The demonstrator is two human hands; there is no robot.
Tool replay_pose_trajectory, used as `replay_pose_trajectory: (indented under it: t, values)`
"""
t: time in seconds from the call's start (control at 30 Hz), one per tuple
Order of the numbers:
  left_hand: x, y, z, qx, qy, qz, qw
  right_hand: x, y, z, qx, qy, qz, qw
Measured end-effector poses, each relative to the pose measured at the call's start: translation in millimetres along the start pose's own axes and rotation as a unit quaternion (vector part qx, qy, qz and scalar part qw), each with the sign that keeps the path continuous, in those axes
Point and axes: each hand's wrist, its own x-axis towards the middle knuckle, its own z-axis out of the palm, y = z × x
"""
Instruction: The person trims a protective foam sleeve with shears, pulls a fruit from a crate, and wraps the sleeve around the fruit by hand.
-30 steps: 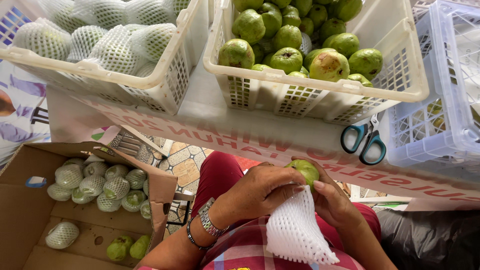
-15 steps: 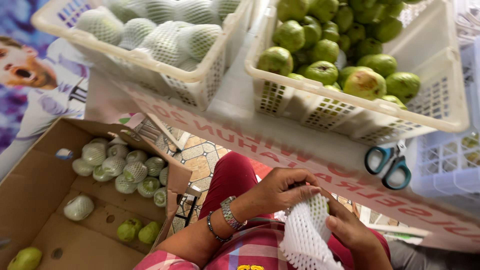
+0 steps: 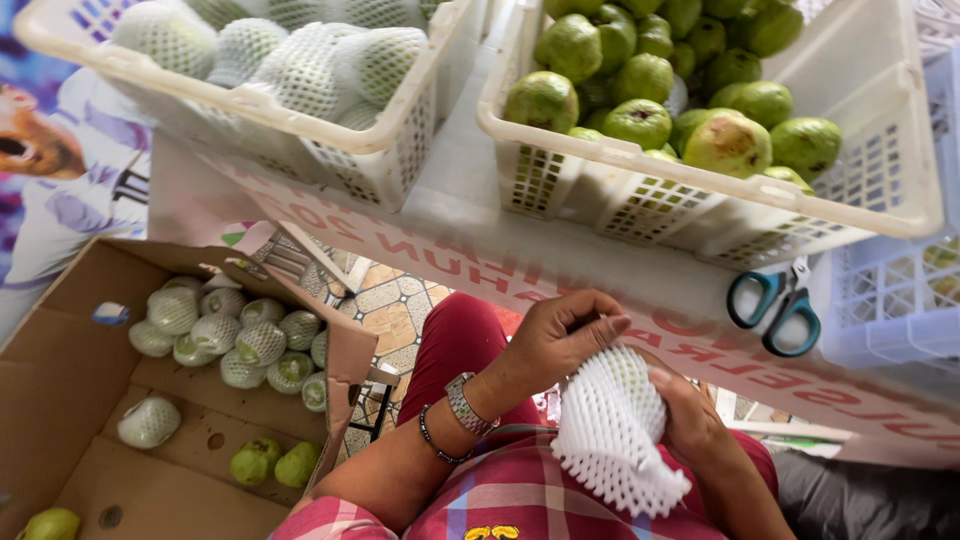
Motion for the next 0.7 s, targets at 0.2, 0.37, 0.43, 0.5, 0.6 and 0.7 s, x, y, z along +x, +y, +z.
replay_pose_trajectory:
  t: [0.2, 0.37, 0.43, 0.5, 0.6, 0.7]
  values:
    - [10, -6, 2, 0.026, 0.070, -0.105, 0.992, 9, -16, 13, 0.069, 0.034, -0.036, 0.996]
    - [10, -13, -2, -0.019, 0.053, -0.159, 0.986, -1, -38, 18, 0.051, 0.020, 0.091, 0.994]
    - [13, -23, -1, -0.055, 0.066, -0.146, 0.985, 1, -26, 16, 0.097, 0.032, 0.097, 0.990]
    - [14, -30, 0, -0.090, 0.081, -0.133, 0.984, 5, 2, 8, 0.143, 0.042, 0.103, 0.983]
    - [14, -36, 4, -0.106, 0.092, -0.125, 0.982, 12, 44, -6, 0.280, 0.076, 0.116, 0.950]
    - [15, -39, 5, -0.112, 0.105, -0.122, 0.981, 11, 42, -4, 0.285, 0.081, 0.115, 0.948]
